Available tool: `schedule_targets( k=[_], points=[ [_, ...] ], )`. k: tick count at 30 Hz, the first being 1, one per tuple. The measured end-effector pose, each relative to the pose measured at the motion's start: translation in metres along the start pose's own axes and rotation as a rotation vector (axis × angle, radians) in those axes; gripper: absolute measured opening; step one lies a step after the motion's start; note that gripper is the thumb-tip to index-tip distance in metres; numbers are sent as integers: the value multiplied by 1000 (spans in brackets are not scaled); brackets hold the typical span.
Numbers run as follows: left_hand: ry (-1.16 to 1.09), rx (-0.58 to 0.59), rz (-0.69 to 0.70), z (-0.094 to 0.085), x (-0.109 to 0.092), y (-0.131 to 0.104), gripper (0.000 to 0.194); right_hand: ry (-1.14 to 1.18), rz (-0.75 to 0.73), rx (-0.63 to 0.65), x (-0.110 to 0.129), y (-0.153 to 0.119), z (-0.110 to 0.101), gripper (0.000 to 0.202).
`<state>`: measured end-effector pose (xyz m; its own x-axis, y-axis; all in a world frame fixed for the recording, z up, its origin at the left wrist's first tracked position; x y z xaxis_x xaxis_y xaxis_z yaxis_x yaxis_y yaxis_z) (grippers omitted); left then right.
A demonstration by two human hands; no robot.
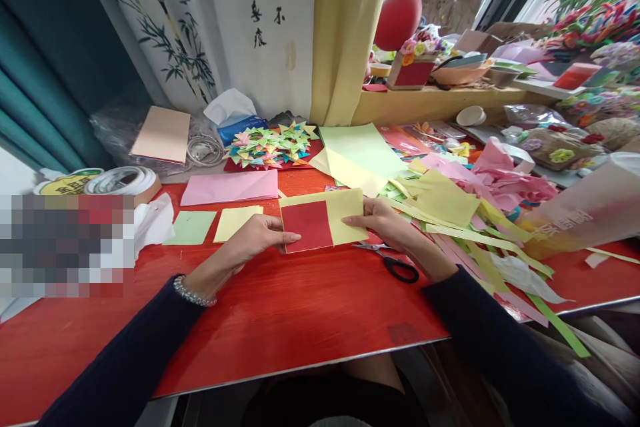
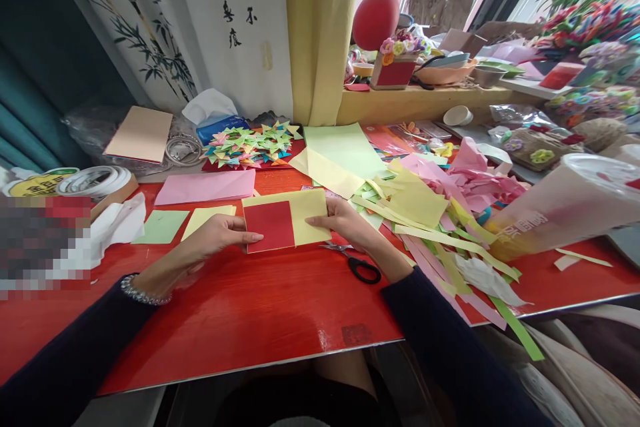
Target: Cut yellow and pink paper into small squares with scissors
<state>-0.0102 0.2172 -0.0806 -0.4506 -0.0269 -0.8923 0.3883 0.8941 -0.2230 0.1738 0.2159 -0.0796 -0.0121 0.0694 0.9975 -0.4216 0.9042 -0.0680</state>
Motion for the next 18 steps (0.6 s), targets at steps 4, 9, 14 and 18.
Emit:
schedule_targets(
  k=[4,9,14,18],
  points=[
    [-96,14,-16,3,0,0,19,17,-9,10,0,-1,-1,39],
    [-207,35,-37,7,-2,-2,18,-6,-35,14,4,0,1,39],
    [-226,-18,-6,0,-3,-2,19,-298,-47,-119,27,-12,-14,40],
    [-249,-52,53,-10,-6,-1,18,-1053,80,-218,37,-47,-35,28]
  ],
)
Point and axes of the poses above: each hand's wrist, its own y-axis towards the middle knuckle, its own z-axis out of the palm, x = y × z, the point moved 9 cm from there along y, towards the middle knuckle, and after that the axes turned 1 degree about y, right-handed, at the moved point
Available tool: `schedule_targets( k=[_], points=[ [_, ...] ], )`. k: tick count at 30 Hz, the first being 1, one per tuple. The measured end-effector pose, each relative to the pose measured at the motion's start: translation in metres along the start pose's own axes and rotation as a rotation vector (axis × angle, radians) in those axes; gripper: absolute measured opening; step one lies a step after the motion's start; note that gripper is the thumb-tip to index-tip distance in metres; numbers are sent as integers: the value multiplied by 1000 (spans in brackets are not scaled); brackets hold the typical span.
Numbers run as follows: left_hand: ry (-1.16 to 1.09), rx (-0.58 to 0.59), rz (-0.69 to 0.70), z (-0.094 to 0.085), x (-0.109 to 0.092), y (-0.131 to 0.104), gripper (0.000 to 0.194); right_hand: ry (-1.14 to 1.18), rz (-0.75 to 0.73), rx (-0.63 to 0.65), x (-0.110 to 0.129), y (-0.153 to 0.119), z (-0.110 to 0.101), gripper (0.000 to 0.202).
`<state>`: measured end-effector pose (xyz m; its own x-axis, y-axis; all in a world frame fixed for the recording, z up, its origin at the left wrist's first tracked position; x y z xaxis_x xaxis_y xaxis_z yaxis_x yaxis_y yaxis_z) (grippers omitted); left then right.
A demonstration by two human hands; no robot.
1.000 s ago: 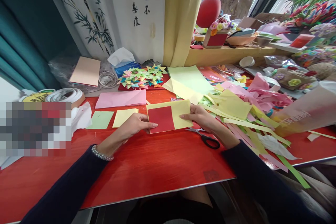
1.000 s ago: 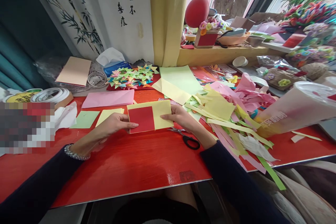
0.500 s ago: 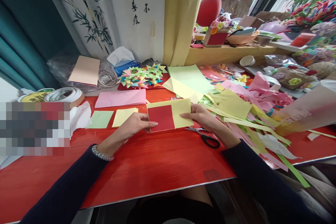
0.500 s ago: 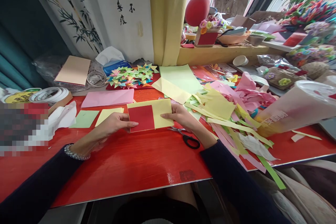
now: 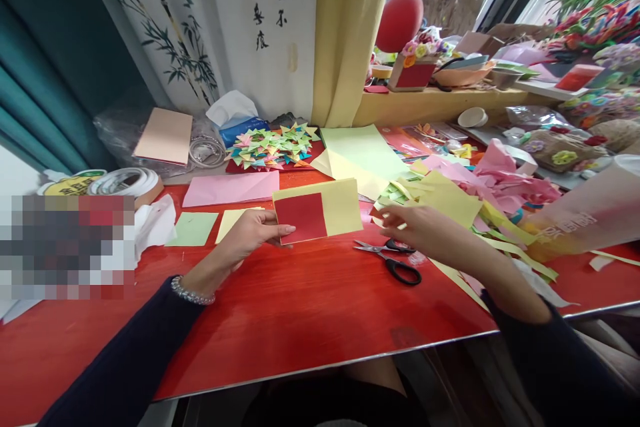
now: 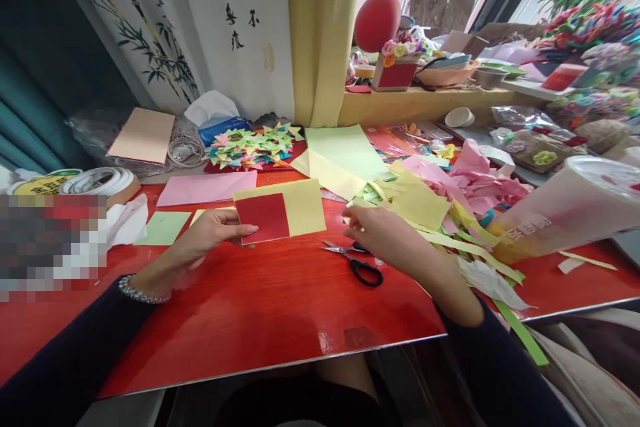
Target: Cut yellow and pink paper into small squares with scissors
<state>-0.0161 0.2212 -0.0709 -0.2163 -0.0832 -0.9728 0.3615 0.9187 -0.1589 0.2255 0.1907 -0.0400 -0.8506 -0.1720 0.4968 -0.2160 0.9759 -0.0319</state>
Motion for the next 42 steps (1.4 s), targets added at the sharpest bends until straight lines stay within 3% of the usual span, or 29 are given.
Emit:
schedule_targets(
  k=[2,4,11,16,18,20,23,26,30,34,42],
  points=[
    [3,-29,17,-5,-3,0,23,-245,-22,73,-7,-17,7,20],
    [14,-70,30,-11,-7,-1,25,-329,-72,94,-10,-31,16,20],
    [-52,-123,63,-18,-14,-3,26,-223,-120,188,-13,-47,30,35],
    [-85,-176,65,-23,-14,-4,24,-221,-10,176,-10,-46,23,23],
    [-105,-209,73,-25,-16,-5,24,-80,45,179,-4,-43,27,19],
    [-134,-244,100,-28,-19,-6,24,253,83,240,6,-40,42,21],
    [-188,-297,153,-35,-24,-8,22,839,71,352,30,-33,69,40],
    [-251,-323,194,-39,-28,-10,21,1116,13,383,48,-22,85,52],
    [-270,-321,201,-39,-30,-13,19,1119,-73,304,62,-5,82,50],
    [-224,-324,189,-36,-31,-15,16,1068,-59,212,64,7,71,58],
    [-61,-309,209,-28,-36,-18,16,1033,-64,150,63,8,66,57]
  ],
)
Point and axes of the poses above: each hand's wrist, its own y-axis towards the middle knuckle, its own z-axis out of the palm, x = y × z, the point moved 9 cm from there along y, towards the middle knuckle, and after that the axes turned 1 degree about y, right-handed, at the moved point
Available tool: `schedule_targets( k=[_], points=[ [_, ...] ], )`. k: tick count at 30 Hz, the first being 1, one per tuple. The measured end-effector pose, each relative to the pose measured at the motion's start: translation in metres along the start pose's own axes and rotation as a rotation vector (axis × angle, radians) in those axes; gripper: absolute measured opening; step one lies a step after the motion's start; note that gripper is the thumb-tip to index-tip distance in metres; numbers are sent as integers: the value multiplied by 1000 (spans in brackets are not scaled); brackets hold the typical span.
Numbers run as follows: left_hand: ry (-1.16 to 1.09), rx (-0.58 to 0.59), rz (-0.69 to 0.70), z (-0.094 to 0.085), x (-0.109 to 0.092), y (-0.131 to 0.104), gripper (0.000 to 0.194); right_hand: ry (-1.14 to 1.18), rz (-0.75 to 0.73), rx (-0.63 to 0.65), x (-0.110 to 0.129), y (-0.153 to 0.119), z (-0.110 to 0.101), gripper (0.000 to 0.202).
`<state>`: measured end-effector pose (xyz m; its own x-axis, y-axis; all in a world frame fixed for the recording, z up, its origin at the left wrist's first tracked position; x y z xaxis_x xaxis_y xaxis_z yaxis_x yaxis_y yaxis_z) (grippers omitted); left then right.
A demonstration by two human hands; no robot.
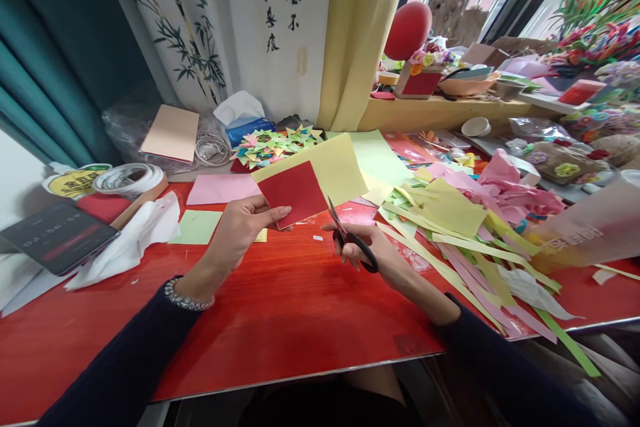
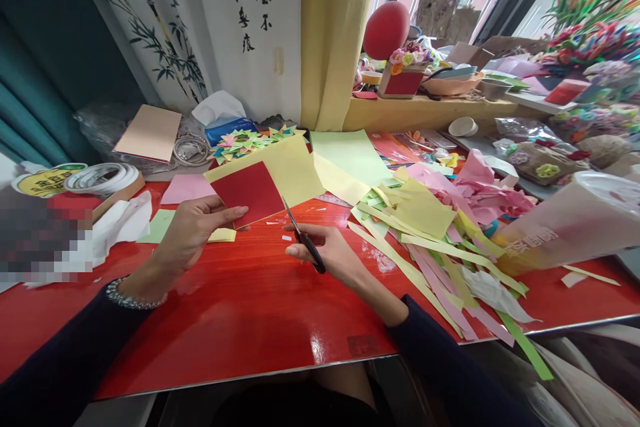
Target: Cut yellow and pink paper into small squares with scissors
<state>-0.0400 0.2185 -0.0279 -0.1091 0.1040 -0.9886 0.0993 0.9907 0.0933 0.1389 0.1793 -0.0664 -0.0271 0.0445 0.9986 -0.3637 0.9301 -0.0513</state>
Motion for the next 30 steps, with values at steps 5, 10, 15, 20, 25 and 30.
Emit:
schedule_targets(
  k=[5,10,15,20,25,30],
  points=[
    [-9,-1,5,1,-1,-1,15,6,2,-31,2,0,1,59],
    [-8,5,13,2,-2,-1,15,-25,5,-29,-1,0,0,58],
    [56,-50,31,-5,-3,-1,18,-124,-11,-37,-2,-2,-3,53],
    [260,-126,113,-11,-10,-4,21,-89,38,73,-8,-5,9,52],
    [317,-118,138,-8,-11,-6,21,-104,47,47,-6,-6,9,52],
    [299,-142,159,-10,-13,-6,21,-100,46,48,-5,-6,8,53]
  ],
)
Point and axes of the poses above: each hand's wrist, its own y-axis towards the middle knuckle, its own z-axis out of the palm, x = y × z, the point moved 9 cm from there along y, towards the middle knuckle, and after that the axes turned 1 degree about y, right-handed, at the moved point
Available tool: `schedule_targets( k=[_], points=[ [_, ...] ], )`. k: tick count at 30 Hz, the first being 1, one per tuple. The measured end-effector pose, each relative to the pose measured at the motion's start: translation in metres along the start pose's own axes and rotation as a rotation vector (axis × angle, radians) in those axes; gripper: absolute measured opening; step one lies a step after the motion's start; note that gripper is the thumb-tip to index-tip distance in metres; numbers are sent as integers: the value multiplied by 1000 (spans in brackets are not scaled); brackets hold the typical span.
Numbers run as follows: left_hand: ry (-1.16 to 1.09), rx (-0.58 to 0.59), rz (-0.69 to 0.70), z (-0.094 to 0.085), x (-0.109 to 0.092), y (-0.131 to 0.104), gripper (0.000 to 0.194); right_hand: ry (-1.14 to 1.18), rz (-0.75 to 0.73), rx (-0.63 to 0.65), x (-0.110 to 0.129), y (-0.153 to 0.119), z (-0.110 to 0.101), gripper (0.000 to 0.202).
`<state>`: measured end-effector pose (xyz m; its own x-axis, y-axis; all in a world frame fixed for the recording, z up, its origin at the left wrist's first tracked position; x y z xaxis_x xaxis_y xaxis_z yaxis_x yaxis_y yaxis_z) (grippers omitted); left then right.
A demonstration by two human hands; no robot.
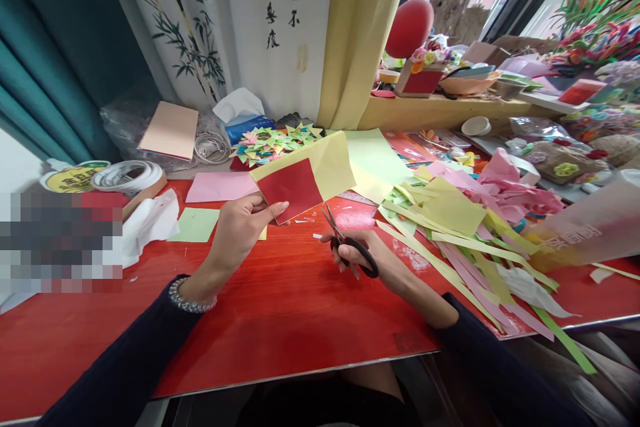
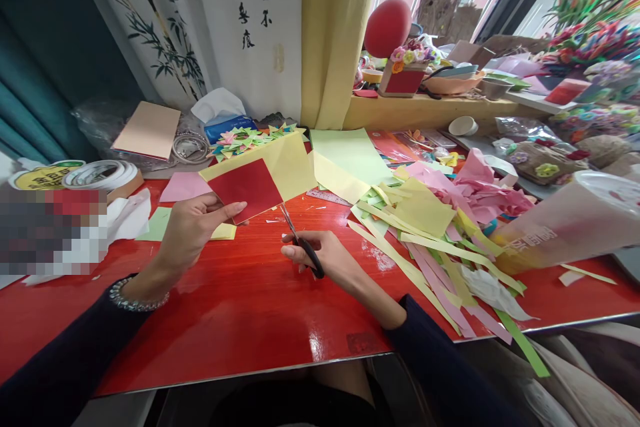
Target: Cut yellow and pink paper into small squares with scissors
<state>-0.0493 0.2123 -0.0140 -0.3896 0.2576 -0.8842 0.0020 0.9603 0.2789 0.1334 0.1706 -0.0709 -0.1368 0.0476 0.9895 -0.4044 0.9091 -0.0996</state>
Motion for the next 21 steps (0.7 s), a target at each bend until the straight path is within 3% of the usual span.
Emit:
schedule_targets(
  k=[11,21],
  points=[
    [5,82,-42,13,-2,-8,23,38,-37,-60,2,3,-5,43],
    [-80,90,-66,14,6,-3,30,26,-47,-81,6,1,-6,41]
  ],
)
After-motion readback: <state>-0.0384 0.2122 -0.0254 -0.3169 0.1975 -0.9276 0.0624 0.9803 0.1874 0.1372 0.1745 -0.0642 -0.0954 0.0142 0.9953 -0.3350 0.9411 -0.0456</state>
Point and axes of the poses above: each hand's wrist, its own y-axis towards the middle knuckle, its own z-axis out of the palm, x = y × z, the point moved 9 cm from there along y, towards the middle knuckle, and after that the axes turned 1 degree about y, right-handed, at the moved point
